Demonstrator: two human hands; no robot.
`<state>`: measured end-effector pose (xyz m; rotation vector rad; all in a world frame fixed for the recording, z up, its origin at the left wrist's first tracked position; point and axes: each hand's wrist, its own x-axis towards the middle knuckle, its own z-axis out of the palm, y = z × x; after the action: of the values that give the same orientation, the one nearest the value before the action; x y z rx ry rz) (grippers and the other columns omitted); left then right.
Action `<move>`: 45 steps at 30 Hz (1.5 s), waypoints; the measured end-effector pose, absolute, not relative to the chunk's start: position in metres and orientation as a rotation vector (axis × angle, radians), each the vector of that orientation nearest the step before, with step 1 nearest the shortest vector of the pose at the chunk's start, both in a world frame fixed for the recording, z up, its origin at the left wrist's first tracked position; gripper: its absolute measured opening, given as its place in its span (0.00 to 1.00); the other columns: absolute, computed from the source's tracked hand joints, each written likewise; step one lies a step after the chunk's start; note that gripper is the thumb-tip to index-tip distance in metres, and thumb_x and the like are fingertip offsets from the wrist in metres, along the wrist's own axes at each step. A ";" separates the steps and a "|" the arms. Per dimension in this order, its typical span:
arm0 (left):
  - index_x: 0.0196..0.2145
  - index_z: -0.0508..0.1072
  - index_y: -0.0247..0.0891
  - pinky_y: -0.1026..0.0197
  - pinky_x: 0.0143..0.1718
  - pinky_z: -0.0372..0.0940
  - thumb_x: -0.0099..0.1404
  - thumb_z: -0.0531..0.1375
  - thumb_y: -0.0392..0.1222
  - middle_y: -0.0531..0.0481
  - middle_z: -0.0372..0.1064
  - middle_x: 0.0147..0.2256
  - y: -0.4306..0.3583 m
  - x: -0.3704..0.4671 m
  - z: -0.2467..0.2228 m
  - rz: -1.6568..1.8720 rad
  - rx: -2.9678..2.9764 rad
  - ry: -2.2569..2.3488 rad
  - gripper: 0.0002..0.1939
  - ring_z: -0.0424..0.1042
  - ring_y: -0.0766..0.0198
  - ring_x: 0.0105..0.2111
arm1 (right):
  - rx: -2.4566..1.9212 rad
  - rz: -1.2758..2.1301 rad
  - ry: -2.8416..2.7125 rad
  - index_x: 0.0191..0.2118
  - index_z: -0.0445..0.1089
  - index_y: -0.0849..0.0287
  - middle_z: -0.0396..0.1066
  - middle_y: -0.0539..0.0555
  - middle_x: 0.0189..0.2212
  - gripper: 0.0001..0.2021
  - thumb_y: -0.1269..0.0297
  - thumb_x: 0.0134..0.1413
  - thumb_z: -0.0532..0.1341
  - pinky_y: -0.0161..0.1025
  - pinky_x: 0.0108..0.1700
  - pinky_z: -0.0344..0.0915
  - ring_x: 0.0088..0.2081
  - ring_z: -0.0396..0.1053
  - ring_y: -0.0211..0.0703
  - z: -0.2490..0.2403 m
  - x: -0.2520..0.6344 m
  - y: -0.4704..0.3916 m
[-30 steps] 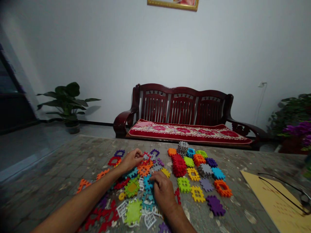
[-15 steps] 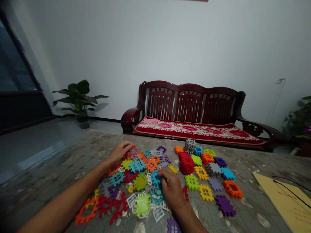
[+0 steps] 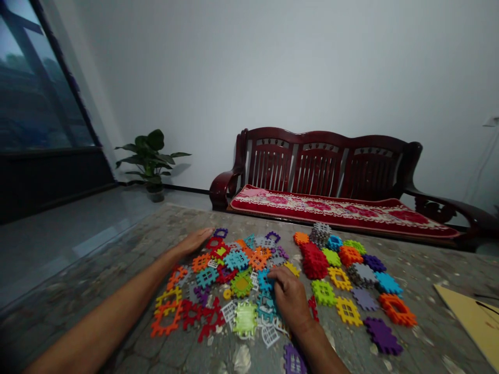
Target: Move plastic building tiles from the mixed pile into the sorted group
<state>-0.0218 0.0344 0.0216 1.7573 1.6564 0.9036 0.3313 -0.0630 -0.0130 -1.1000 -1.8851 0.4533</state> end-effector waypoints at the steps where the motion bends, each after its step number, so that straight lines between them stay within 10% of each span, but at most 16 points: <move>1: 0.40 0.78 0.42 0.55 0.60 0.56 0.60 0.54 0.60 0.45 0.75 0.51 0.032 -0.021 0.021 0.861 1.783 1.638 0.23 0.68 0.52 0.55 | -1.100 0.452 -1.886 0.35 0.76 0.53 0.76 0.53 0.38 0.15 0.73 0.50 0.53 0.42 0.48 0.69 0.43 0.74 0.45 -0.013 0.331 -0.063; 9: 0.38 0.79 0.40 0.55 0.52 0.63 0.65 0.46 0.53 0.46 0.78 0.42 0.026 -0.008 0.027 0.753 1.911 1.655 0.25 0.73 0.53 0.45 | -1.096 0.422 -1.881 0.34 0.76 0.53 0.77 0.53 0.38 0.16 0.73 0.49 0.52 0.43 0.47 0.70 0.43 0.74 0.45 -0.015 0.331 -0.063; 17: 0.55 0.71 0.38 0.55 0.63 0.53 0.66 0.49 0.54 0.43 0.64 0.61 0.042 0.013 0.023 0.775 1.942 1.609 0.27 0.61 0.56 0.61 | -1.092 0.431 -1.864 0.34 0.75 0.53 0.76 0.53 0.36 0.15 0.73 0.48 0.52 0.42 0.46 0.70 0.42 0.74 0.45 -0.014 0.331 -0.063; 29: 0.38 0.80 0.42 0.58 0.47 0.63 0.66 0.50 0.52 0.48 0.79 0.41 0.031 0.056 0.040 0.657 2.177 1.648 0.20 0.74 0.55 0.42 | -1.055 0.379 -1.772 0.34 0.75 0.54 0.76 0.53 0.35 0.15 0.76 0.49 0.52 0.41 0.46 0.70 0.40 0.74 0.44 -0.011 0.331 -0.066; 45: 0.54 0.72 0.39 0.57 0.58 0.59 0.56 0.62 0.33 0.44 0.70 0.56 0.084 0.141 0.023 0.233 2.348 1.651 0.26 0.68 0.52 0.56 | -1.065 0.373 -1.750 0.32 0.76 0.55 0.76 0.52 0.34 0.19 0.80 0.42 0.51 0.38 0.46 0.68 0.39 0.72 0.42 -0.007 0.326 -0.065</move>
<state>0.1410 0.0836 0.0228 2.3477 1.6511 0.2325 0.3258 -0.0648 -0.0074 -1.0649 -1.7500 0.3734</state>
